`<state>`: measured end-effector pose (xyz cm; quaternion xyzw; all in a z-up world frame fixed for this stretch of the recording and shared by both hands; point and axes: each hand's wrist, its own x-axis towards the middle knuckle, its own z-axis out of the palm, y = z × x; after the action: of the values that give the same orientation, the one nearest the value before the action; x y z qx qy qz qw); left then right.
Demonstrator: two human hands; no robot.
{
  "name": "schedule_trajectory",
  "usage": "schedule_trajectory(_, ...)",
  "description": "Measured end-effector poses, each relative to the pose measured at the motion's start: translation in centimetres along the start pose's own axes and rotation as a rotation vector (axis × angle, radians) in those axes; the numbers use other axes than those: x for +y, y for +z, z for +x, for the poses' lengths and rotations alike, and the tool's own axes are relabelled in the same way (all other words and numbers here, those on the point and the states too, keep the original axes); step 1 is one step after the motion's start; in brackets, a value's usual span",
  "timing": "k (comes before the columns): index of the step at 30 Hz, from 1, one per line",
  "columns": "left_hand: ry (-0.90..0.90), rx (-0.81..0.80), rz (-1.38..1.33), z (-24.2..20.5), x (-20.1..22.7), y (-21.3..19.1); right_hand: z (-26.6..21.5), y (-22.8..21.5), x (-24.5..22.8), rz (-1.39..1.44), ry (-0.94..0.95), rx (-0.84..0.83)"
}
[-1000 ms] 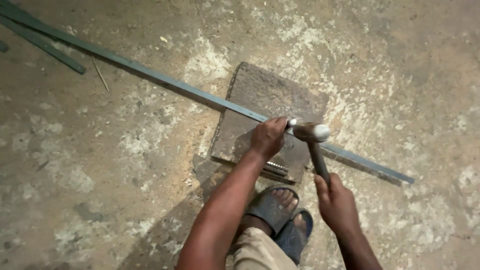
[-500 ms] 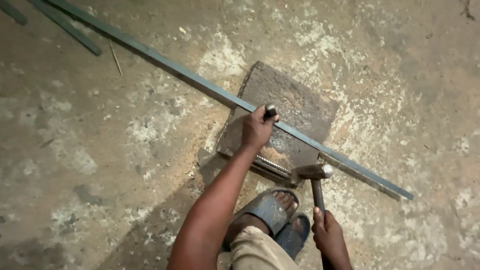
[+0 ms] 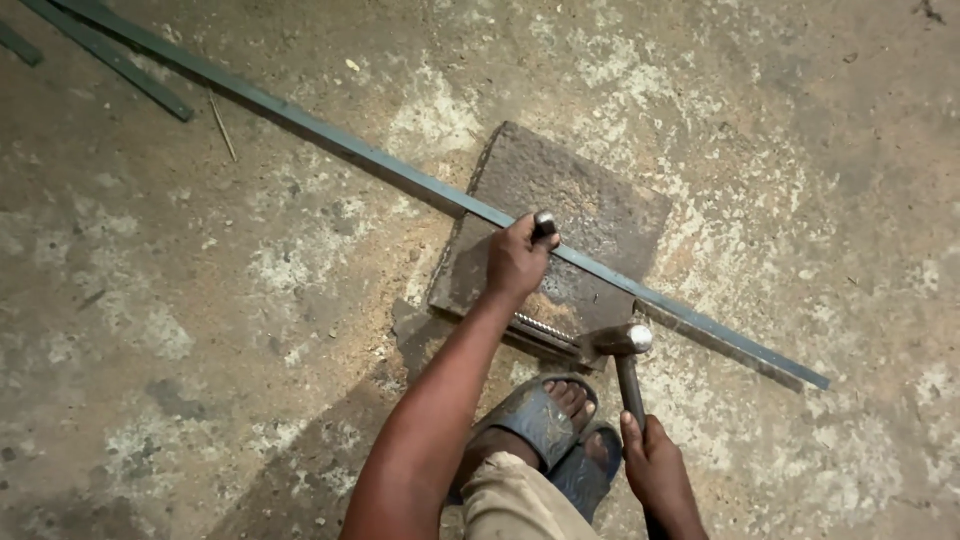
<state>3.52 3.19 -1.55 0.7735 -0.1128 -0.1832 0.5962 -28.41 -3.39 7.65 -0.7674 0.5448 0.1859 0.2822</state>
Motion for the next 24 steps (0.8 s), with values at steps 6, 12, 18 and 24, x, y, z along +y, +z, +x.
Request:
schedule_trajectory(6,-0.018,-0.018,0.018,0.0,0.5,-0.3,0.5,0.1,0.7,0.019,-0.027,-0.018)
schedule_trajectory(12,0.070,-0.035,-0.013,-0.3,-0.3,0.1,-0.5,-1.2,-1.5,0.129,0.139,-0.103)
schedule_trajectory(18,0.414,-0.179,0.359,-0.7,1.2,-0.3,-3.8,-7.6,-7.4,0.460,0.121,-0.129)
schedule_trajectory(24,0.441,-0.177,0.339,-0.9,1.9,-0.7,-6.4,-11.8,-13.9,0.971,-0.922,0.310)
